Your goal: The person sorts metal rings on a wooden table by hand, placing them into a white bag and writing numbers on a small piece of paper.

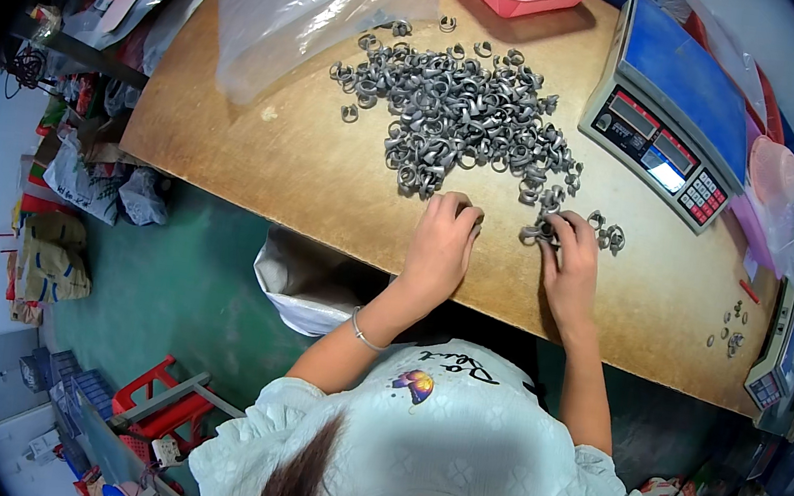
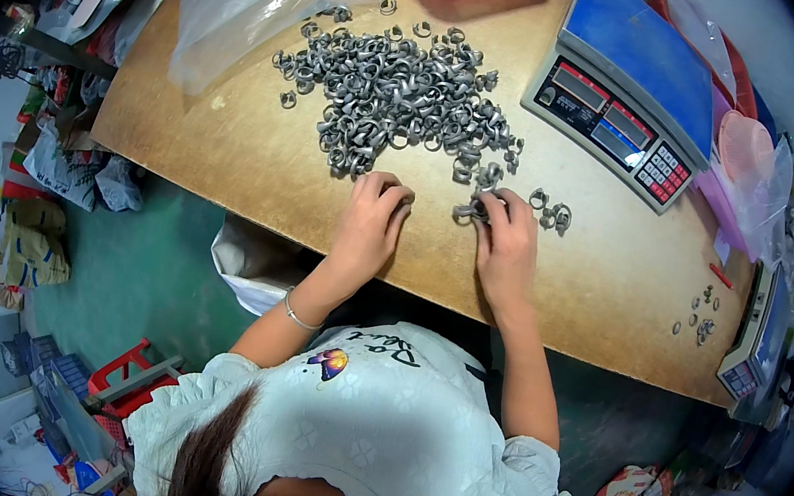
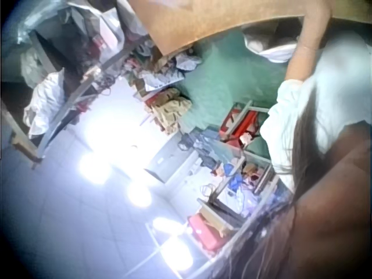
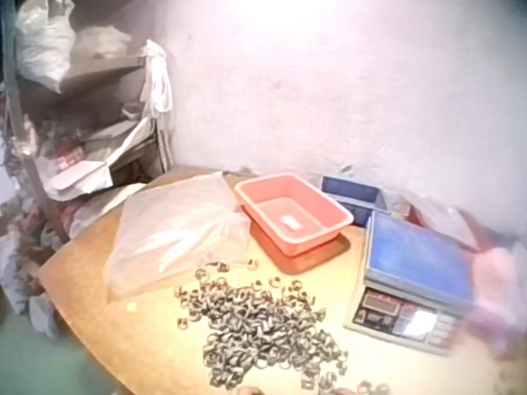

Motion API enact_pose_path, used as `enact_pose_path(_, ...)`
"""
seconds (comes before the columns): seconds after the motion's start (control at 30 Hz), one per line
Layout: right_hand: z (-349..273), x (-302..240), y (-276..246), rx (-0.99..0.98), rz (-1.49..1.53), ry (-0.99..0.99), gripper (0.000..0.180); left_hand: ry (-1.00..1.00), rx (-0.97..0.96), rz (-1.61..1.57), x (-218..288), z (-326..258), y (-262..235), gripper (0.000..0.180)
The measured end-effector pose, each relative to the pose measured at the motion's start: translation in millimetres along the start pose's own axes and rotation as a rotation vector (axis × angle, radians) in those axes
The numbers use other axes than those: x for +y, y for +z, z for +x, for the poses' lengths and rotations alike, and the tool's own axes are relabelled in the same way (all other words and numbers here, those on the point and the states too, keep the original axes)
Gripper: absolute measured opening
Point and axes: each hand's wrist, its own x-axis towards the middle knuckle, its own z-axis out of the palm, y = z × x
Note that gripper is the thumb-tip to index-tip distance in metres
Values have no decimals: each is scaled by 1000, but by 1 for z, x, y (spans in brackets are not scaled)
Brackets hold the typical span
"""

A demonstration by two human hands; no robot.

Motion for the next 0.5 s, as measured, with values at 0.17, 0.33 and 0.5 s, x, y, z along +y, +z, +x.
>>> enact_pose_path(0.17, 7, 8, -9, 172, -32, 0, 32, -329, -35, -714, 6, -3, -8, 19)
enact_pose_path(0.33, 34, -14, 17, 13, -198, -65, 26, -695, -309, -1413, 0, -7, -8, 28)
enact_pose_path(0.5, 20, -16, 14, 113, 575, 301, 8, -762, -272, -1586, 2, -13, -15, 32)
